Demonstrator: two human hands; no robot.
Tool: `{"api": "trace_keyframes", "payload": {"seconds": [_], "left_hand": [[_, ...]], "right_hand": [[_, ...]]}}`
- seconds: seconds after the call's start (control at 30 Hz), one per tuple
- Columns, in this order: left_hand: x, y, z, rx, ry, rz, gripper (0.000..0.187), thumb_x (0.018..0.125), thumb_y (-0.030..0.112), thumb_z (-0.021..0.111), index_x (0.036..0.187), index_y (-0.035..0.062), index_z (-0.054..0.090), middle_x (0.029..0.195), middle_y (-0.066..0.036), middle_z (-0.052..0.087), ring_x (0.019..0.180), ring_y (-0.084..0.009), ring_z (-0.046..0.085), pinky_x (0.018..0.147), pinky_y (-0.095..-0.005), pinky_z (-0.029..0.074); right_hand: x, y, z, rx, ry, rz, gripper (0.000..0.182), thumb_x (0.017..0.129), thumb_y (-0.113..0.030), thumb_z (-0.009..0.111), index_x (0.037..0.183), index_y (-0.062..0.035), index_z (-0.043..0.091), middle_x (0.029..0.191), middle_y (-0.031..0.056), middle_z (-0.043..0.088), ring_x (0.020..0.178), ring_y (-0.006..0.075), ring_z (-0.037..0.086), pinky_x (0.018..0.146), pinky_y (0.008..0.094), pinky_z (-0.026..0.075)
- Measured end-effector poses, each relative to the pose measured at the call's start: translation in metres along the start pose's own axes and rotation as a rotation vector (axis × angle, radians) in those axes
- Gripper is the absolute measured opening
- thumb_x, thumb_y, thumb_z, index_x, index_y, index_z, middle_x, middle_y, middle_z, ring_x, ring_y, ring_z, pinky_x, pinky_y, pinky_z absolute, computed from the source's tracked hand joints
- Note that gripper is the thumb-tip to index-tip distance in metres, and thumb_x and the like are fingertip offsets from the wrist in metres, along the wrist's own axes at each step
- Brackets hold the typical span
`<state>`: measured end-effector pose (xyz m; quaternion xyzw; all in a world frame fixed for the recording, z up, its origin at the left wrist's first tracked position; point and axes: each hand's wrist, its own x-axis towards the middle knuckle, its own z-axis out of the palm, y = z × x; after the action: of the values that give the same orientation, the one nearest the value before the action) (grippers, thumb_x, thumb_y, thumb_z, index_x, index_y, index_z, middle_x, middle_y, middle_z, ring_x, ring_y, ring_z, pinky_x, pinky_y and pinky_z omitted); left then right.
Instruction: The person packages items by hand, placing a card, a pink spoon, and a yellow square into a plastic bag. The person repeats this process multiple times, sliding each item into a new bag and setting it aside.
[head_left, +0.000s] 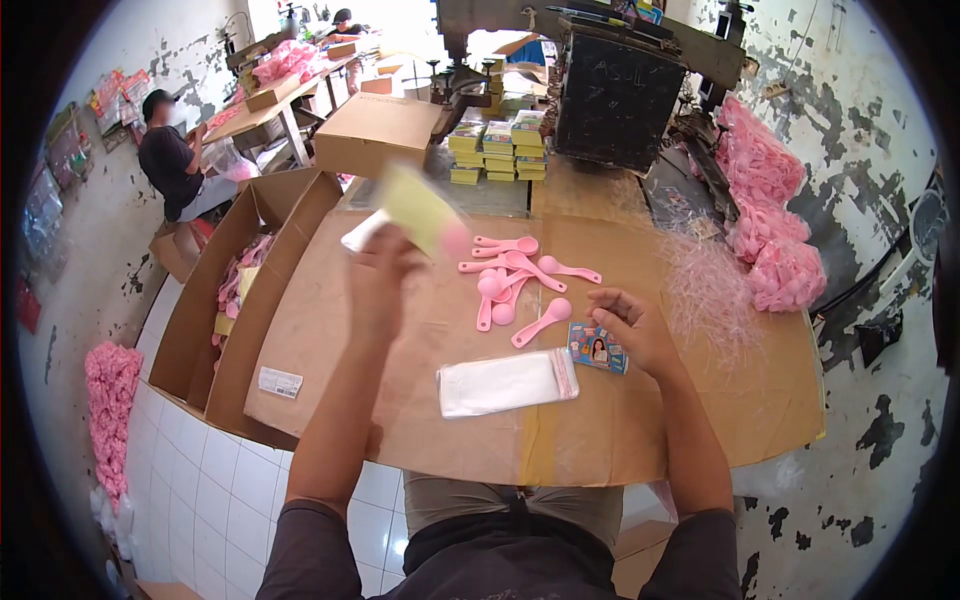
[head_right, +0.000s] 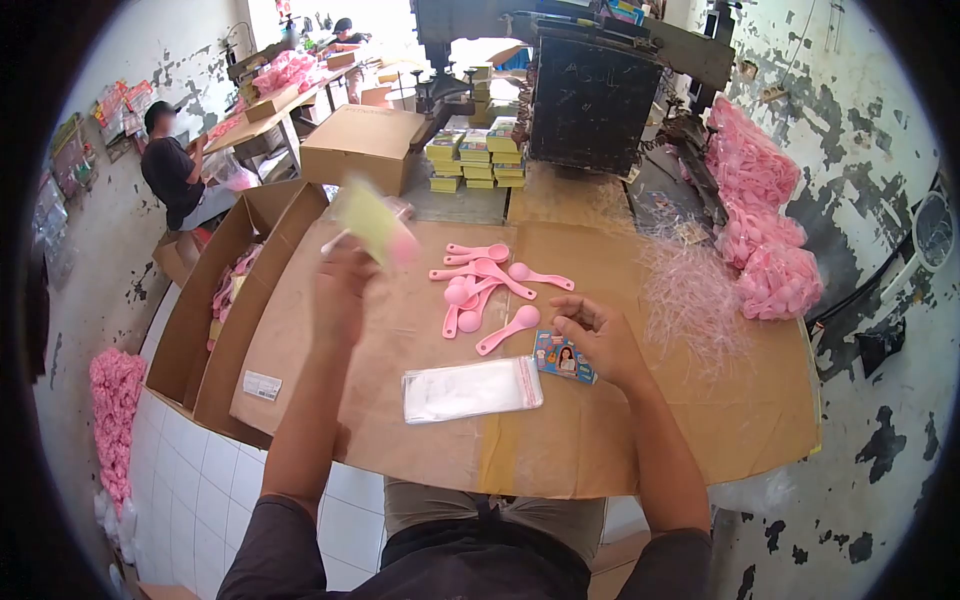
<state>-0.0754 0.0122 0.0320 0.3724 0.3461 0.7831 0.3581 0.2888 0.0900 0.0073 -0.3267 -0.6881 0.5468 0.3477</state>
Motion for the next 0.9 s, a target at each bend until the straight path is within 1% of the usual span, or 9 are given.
{"api": "trace_keyframes", "payload": {"seconds": [0.03,0.13,0.23,0.3,0.37,0.47,0.57,0.7,0.9], "left_hand": [[0.011,0.015,0.0,-0.166,0.191,0.093,0.038,0.104,0.02,0.062,0.135,-0.0008,0.057,0.12,-0.013,0.07,0.099,-0.0206,0.072,0.078,-0.0303,0.059],[0.015,0.02,-0.002,-0.233,0.293,0.147,0.041,0.105,0.021,0.059,0.14,0.0001,0.052,0.124,-0.014,0.069,0.106,-0.0215,0.071,0.083,-0.0295,0.058],[-0.002,-0.011,0.01,0.105,0.162,0.038,0.039,0.104,0.02,0.061,0.137,0.0001,0.056,0.118,-0.012,0.071,0.1,-0.0191,0.071,0.08,-0.0301,0.058],[-0.015,-0.033,0.015,0.437,-0.149,-0.046,0.038,0.097,0.021,0.071,0.129,0.003,0.064,0.112,-0.009,0.072,0.092,-0.0133,0.07,0.073,-0.0298,0.055],[-0.04,-0.032,0.036,0.864,-0.492,-0.116,0.034,0.088,0.025,0.08,0.114,0.0056,0.072,0.101,-0.007,0.072,0.083,-0.0152,0.068,0.069,-0.0331,0.053],[-0.067,-0.042,0.048,1.072,-0.813,0.235,0.031,0.082,0.029,0.083,0.102,0.0072,0.073,0.094,-0.007,0.068,0.082,-0.0217,0.068,0.072,-0.0356,0.053],[-0.076,-0.054,0.05,1.078,-0.843,0.223,0.029,0.082,0.03,0.083,0.098,0.0075,0.072,0.09,-0.008,0.066,0.083,-0.0275,0.066,0.075,-0.038,0.054],[-0.074,-0.052,0.052,0.999,-0.758,-0.152,0.023,0.085,0.02,0.081,0.101,0.0063,0.072,0.089,-0.007,0.067,0.079,-0.0222,0.065,0.072,-0.0354,0.052],[-0.072,-0.056,0.046,0.958,-0.749,-0.044,0.021,0.088,0.014,0.077,0.107,0.0058,0.075,0.082,-0.007,0.07,0.07,-0.0176,0.064,0.067,-0.0327,0.053]], "right_hand": [[0.002,0.005,-0.004,-0.02,0.016,0.002,0.03,0.099,-0.011,0.066,0.127,0.0007,0.065,0.108,0.0067,0.071,0.097,0.0134,0.067,0.088,0.0297,0.054],[0.006,0.009,-0.011,-0.226,0.079,-0.05,0.035,0.095,-0.014,0.071,0.126,-0.0001,0.066,0.11,0.01,0.071,0.1,0.0186,0.067,0.089,0.0331,0.054],[0.006,0.007,-0.02,-0.668,0.126,-0.224,0.039,0.09,-0.017,0.075,0.124,-0.001,0.068,0.112,0.0129,0.069,0.103,0.0255,0.067,0.091,0.0375,0.053],[0.001,0.011,-0.03,-0.887,0.08,-0.331,0.041,0.086,-0.019,0.077,0.122,-0.0018,0.07,0.111,0.0141,0.068,0.103,0.0295,0.066,0.093,0.0403,0.053],[-0.003,0.009,-0.036,-0.925,-0.005,-0.33,0.037,0.086,-0.017,0.078,0.119,-0.002,0.071,0.107,0.0127,0.066,0.101,0.0283,0.066,0.092,0.0394,0.054],[-0.003,0.006,-0.042,-0.766,-0.08,-0.138,0.03,0.085,-0.013,0.08,0.112,-0.0019,0.072,0.103,0.0113,0.065,0.098,0.0258,0.066,0.091,0.0372,0.054],[0.001,0.014,-0.043,-0.624,-0.077,-0.002,0.024,0.085,-0.008,0.08,0.106,-0.0017,0.072,0.101,0.0102,0.065,0.095,0.0225,0.065,0.086,0.0349,0.053],[0.003,0.013,-0.042,-0.586,-0.043,-0.034,0.018,0.087,-0.008,0.079,0.102,-0.0018,0.071,0.097,0.0086,0.065,0.09,0.0196,0.063,0.08,0.0341,0.051],[0.001,0.001,-0.037,-0.563,-0.002,0.074,0.011,0.092,-0.009,0.071,0.101,-0.0019,0.068,0.098,0.0085,0.07,0.087,0.0182,0.064,0.08,0.0345,0.051]]}}
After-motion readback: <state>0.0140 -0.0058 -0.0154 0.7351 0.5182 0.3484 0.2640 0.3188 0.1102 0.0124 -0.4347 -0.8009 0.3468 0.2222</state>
